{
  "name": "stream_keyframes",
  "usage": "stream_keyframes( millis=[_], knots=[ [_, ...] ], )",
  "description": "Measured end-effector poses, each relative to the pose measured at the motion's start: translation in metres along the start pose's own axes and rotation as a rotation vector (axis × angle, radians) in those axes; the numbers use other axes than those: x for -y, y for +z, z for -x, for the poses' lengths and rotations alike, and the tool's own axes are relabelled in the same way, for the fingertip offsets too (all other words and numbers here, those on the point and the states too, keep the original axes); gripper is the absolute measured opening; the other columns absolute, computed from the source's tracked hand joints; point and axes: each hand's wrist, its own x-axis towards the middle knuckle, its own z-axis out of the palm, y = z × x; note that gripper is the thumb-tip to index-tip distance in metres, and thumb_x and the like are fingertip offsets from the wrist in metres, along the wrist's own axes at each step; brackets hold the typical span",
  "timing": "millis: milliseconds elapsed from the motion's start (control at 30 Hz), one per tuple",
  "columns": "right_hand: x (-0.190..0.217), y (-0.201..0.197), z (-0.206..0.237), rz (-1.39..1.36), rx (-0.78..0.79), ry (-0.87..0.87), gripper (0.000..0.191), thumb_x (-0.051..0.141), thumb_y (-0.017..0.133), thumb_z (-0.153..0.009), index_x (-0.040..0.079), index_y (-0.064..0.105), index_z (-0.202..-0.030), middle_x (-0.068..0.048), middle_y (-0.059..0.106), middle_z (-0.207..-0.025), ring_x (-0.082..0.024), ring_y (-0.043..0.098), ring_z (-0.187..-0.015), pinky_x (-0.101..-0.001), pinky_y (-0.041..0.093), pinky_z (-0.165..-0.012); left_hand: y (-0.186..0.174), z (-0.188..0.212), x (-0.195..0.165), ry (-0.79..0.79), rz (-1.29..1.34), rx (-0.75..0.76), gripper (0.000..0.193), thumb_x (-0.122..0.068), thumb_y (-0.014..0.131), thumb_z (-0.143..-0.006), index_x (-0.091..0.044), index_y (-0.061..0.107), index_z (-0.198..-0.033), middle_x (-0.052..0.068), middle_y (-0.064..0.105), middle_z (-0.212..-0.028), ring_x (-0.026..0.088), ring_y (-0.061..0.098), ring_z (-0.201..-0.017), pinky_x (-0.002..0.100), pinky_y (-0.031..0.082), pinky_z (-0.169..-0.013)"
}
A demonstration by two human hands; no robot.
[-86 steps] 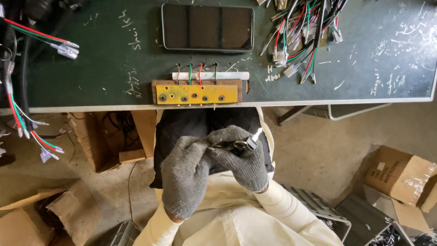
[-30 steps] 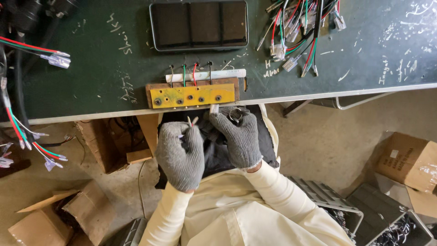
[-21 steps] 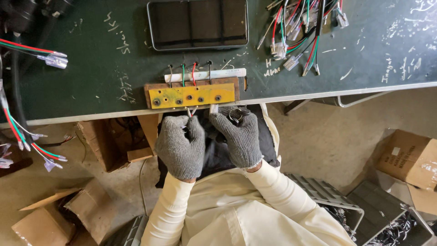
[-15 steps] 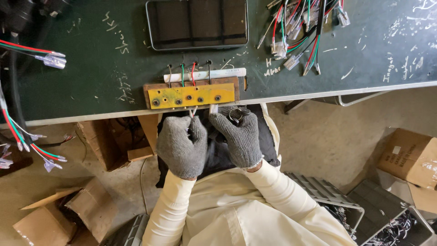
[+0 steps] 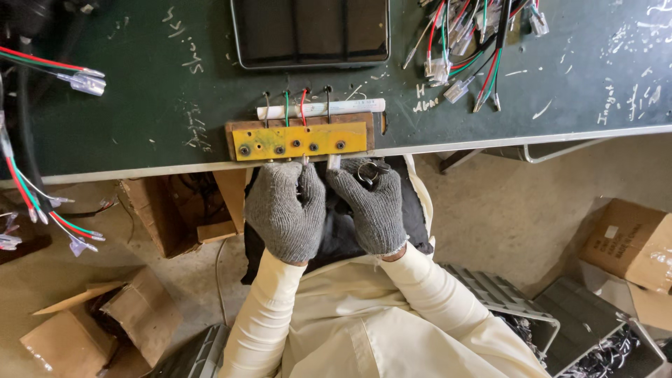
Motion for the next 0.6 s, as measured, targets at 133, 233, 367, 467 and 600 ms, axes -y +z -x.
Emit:
stream_keyframes(
  millis=[133, 233, 367, 467, 600],
  knots=[
    [0.004, 0.001, 0.002, -0.017, 0.008, -0.013, 0.017, 0.014, 0.077, -0.091, -0.002, 0.076, -0.097, -0.002, 0.072, -0.078, -0.007, 0.062, -0.062, -0.0224, 0.047, -0.052, -0.003, 0.001, -0.002, -0.057, 0.117, -0.024, 0.016, 0.0, 0.075, -0.096, -0.005, 0.06, -0.1, 0.011, 0.066, -0.094, 0.028, 0.068, -0.082, 0.037, 0.055, -0.073],
    [0.005, 0.001, 0.002, -0.12, 0.071, -0.019, 0.017, 0.013, 0.075, -0.093, -0.003, 0.077, -0.098, -0.004, 0.074, -0.079, -0.009, 0.067, -0.065, -0.0236, 0.054, -0.06, -0.01, 0.004, -0.001, -0.166, 0.258, -0.031, 0.012, -0.001, 0.07, -0.1, -0.004, 0.059, -0.101, 0.009, 0.067, -0.094, 0.023, 0.068, -0.081, 0.034, 0.055, -0.071],
    [0.002, 0.002, 0.002, -0.071, 0.042, -0.039, 0.016, 0.011, 0.075, -0.093, -0.004, 0.076, -0.097, -0.006, 0.075, -0.081, -0.01, 0.067, -0.065, -0.0241, 0.053, -0.059, -0.021, 0.01, 0.002, -0.368, 0.294, 0.029, 0.009, -0.004, 0.07, -0.099, -0.003, 0.062, -0.096, 0.01, 0.068, -0.085, 0.021, 0.067, -0.07, 0.034, 0.053, -0.066],
    [0.0, 0.001, 0.001, -0.046, 0.059, -0.058, 0.016, 0.011, 0.075, -0.094, -0.004, 0.076, -0.097, -0.006, 0.075, -0.081, -0.01, 0.066, -0.064, -0.0235, 0.05, -0.056, -0.024, 0.01, 0.007, -0.309, 0.233, 0.071, 0.007, -0.005, 0.069, -0.1, -0.003, 0.063, -0.097, 0.011, 0.069, -0.087, 0.024, 0.07, -0.073, 0.035, 0.054, -0.069],
    [0.001, -0.001, 0.0, -0.007, 0.051, -0.035, 0.015, 0.012, 0.074, -0.093, -0.002, 0.077, -0.096, -0.005, 0.075, -0.079, -0.009, 0.066, -0.061, -0.0225, 0.046, -0.052, -0.026, 0.003, 0.011, -0.204, 0.13, 0.12, 0.008, -0.007, 0.071, -0.099, -0.005, 0.063, -0.097, 0.011, 0.069, -0.087, 0.027, 0.07, -0.074, 0.037, 0.054, -0.07]
  ],
)
